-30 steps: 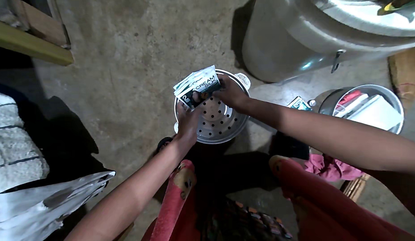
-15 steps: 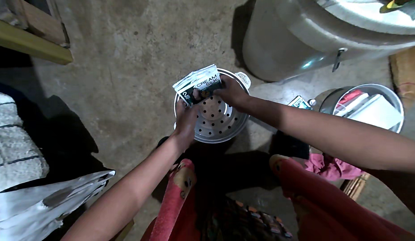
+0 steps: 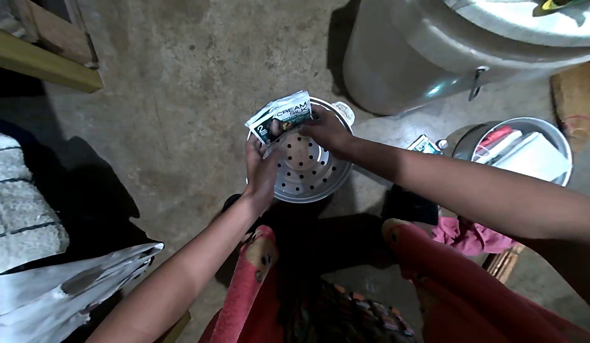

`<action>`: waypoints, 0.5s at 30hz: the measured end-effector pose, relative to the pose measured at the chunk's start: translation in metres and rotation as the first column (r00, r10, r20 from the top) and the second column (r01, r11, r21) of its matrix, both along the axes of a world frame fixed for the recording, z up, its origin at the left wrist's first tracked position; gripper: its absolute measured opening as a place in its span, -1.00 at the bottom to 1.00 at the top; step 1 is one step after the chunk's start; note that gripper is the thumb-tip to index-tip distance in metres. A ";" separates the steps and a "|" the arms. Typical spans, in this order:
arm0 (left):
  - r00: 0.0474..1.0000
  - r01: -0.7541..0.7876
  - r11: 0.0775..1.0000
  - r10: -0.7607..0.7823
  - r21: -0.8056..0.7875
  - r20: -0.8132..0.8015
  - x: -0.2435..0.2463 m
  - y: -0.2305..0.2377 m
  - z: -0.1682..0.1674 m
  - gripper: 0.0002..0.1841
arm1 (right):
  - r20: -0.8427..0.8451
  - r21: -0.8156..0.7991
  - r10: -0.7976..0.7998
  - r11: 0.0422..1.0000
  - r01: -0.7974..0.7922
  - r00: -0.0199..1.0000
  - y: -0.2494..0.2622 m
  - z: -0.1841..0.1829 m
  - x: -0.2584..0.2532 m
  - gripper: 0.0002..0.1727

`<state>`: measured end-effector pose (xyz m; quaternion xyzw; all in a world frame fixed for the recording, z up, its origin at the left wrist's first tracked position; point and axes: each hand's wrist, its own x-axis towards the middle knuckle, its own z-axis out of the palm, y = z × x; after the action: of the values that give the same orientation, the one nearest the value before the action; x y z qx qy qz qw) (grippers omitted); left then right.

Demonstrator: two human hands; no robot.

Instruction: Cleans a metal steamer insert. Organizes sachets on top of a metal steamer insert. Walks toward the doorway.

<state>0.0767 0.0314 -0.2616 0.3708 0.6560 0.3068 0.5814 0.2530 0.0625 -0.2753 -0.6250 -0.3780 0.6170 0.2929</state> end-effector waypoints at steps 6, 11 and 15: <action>0.998 0.062 0.997 -0.061 0.052 -0.023 -0.003 -0.007 -0.002 -0.16 | 0.051 -0.022 -0.005 1.000 0.007 0.999 -0.006 -0.005 0.001 -0.34; 0.989 0.132 0.991 -0.130 0.021 -0.076 -0.012 -0.016 -0.004 -0.19 | 0.101 -0.052 0.036 0.998 -0.031 0.994 -0.015 -0.008 0.007 -0.30; 0.977 0.182 0.981 -0.173 0.064 -0.124 -0.014 -0.021 -0.005 -0.27 | 0.088 -0.073 0.055 0.996 -0.049 0.995 -0.019 -0.006 0.004 -0.23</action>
<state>0.0626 0.0103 -0.2667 0.4672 0.6414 0.2556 0.5523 0.2574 0.0433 -0.2809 -0.6521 -0.3848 0.6087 0.2371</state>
